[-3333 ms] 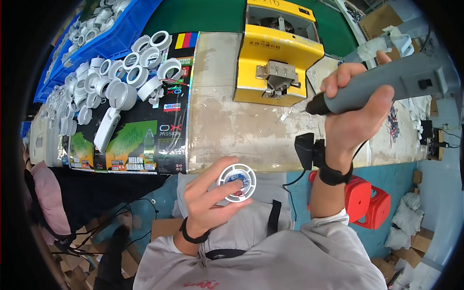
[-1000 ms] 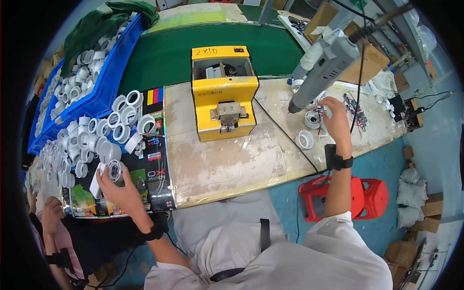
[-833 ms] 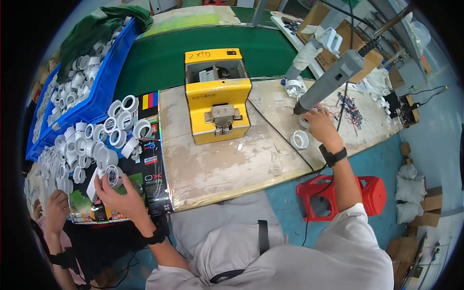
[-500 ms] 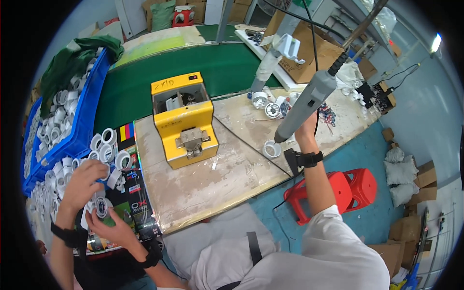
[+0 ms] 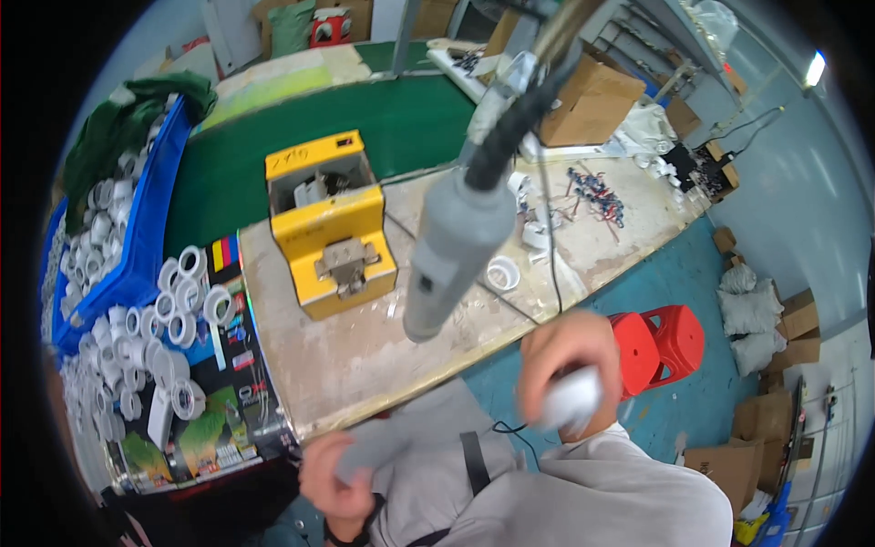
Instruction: Assembling components of a small handheld portable fan at a factory workstation.
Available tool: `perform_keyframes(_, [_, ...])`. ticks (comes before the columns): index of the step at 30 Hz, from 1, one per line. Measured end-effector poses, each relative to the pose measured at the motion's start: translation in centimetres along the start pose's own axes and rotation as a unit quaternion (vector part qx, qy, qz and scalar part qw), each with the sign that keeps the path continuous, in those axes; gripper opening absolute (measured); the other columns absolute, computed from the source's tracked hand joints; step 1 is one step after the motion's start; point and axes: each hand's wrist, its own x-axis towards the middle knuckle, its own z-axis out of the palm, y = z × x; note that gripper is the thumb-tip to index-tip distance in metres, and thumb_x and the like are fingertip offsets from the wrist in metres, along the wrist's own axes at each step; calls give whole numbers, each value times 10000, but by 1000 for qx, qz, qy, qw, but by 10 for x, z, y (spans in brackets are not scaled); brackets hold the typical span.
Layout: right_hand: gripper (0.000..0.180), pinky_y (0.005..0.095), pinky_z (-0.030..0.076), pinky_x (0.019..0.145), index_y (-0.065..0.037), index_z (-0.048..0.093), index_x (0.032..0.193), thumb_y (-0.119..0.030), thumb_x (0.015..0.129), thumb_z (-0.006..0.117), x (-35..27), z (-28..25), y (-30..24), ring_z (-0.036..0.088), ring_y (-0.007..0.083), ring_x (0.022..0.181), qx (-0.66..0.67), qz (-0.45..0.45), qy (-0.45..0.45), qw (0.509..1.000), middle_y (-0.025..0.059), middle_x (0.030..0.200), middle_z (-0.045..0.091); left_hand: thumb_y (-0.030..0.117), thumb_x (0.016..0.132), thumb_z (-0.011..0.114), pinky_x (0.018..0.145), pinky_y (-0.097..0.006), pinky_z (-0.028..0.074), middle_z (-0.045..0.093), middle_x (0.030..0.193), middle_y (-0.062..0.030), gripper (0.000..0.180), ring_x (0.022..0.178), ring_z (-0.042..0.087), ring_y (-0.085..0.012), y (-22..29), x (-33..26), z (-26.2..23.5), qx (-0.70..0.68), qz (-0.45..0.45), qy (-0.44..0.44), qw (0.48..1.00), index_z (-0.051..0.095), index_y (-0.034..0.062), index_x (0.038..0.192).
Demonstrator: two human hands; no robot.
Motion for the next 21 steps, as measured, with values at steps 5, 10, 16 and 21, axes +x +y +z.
perform_keyframes(5, [688,365,471,784,-31,491,1208,-277,638,787,81,69,9,577,320,917,-407,180,188,875,139,1079,579,220,661,831,926,-378,445,434,1299,-217,769,1141,503,-300,29,14,38,-334,-136,-75,930,438,-55,1262])
perform_keyframes(10, [664,406,360,927,-30,506,1164,-123,567,780,103,75,15,493,371,1016,-475,171,246,828,134,1216,488,89,711,782,991,-374,384,390,1333,-187,720,1229,422,-286,27,13,33,-385,-207,-28,899,393,-22,1306])
perform_keyframes(16, [531,310,437,718,-13,575,988,-360,652,796,58,94,40,547,214,813,-279,47,488,826,134,975,571,-15,688,727,959,-350,404,380,1261,-179,702,1136,466,-260,20,14,30,-377,-126,60,916,351,8,1281])
perform_keyframes(21, [353,238,429,552,-17,602,957,-88,658,776,83,107,67,563,129,628,-233,156,464,840,71,847,617,-64,675,674,979,-349,396,380,1289,-184,726,1173,457,-275,15,12,24,-198,-108,21,974,344,-19,1320])
